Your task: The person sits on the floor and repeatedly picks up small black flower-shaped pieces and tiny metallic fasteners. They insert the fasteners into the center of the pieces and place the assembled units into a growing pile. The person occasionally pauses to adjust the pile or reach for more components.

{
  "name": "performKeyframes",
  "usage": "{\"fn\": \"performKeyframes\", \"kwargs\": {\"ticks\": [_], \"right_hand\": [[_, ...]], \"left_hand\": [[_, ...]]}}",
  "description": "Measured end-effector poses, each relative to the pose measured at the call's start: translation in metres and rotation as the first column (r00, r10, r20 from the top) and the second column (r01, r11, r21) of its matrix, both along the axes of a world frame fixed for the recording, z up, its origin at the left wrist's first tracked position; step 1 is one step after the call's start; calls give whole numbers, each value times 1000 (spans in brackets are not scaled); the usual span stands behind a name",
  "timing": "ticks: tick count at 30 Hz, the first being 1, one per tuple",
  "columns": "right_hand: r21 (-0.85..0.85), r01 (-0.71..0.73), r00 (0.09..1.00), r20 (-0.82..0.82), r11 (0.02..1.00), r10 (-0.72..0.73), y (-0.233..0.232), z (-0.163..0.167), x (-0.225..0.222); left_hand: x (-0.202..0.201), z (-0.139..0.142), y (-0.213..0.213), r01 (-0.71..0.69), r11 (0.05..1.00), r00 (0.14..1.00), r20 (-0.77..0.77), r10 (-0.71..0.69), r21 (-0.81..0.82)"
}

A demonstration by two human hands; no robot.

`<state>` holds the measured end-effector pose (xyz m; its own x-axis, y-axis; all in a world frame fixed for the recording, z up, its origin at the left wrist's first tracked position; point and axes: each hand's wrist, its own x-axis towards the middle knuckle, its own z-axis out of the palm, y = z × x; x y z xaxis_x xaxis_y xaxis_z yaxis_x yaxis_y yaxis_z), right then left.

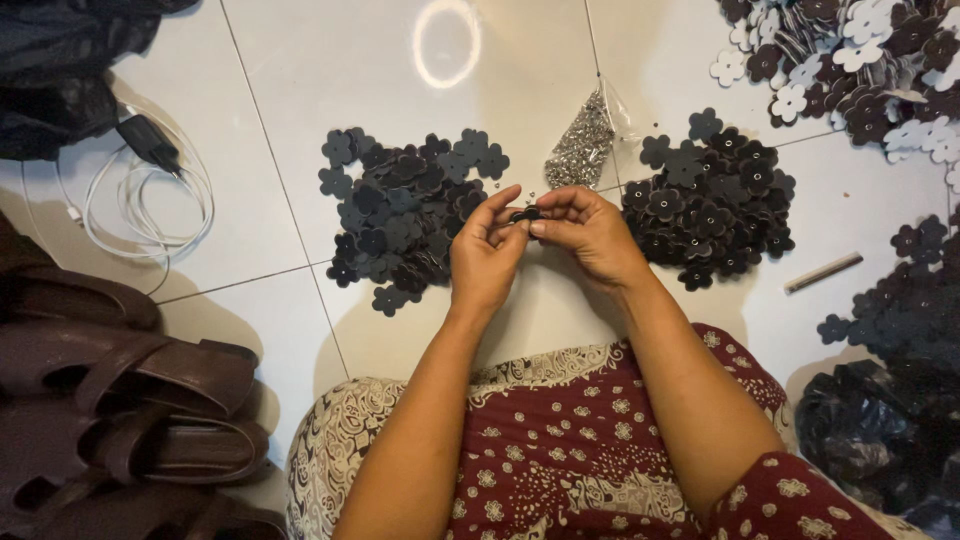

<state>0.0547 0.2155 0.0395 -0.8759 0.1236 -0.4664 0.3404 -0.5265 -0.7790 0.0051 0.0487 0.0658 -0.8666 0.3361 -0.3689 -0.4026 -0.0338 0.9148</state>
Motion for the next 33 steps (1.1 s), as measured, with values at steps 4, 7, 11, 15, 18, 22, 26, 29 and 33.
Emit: {"fn": "performKeyframes", "kwargs": {"ticks": [4, 7, 11, 15, 18, 22, 26, 29, 33], "right_hand": [[-48, 17, 1000, -10, 999, -18, 1, -2, 0], [-85, 43, 999, -3, 995, -43, 2, -4, 0], [-41, -1, 999, -44, 999, -1, 2, -3, 0], [4, -20, 999, -29, 1000, 20, 2, 1, -1], [14, -22, 1000, -18, 1000, 22, 2, 6, -1], [83, -30, 999, 22, 996, 28, 1, 10, -1], [134, -27, 1000, 12, 991, 25, 1, 8, -1], [220, -27, 1000, -1, 975, 28, -1, 4, -1], [323, -40, 999, -22, 946, 50, -3, 4, -1]], "left_hand": [[-1, 0, 0, 8, 999, 1000, 28, -9, 40], [-2, 1, 0, 39, 998, 999, 10, -39, 39], [-3, 1, -1, 37, 999, 999, -6, -37, 39], [-4, 0, -1, 26, 1000, 1000, -9, -26, 10], [-4, 0, -1, 18, 1000, 1000, -19, -18, -15], [-3, 2, -1, 32, 999, 999, -40, -33, -40], [-2, 10, -1, 51, 993, 997, -57, -57, -104], [-2, 17, -1, 87, 977, 991, -84, -105, -193], [0, 21, 0, 149, 939, 973, -125, -196, -310]]}}
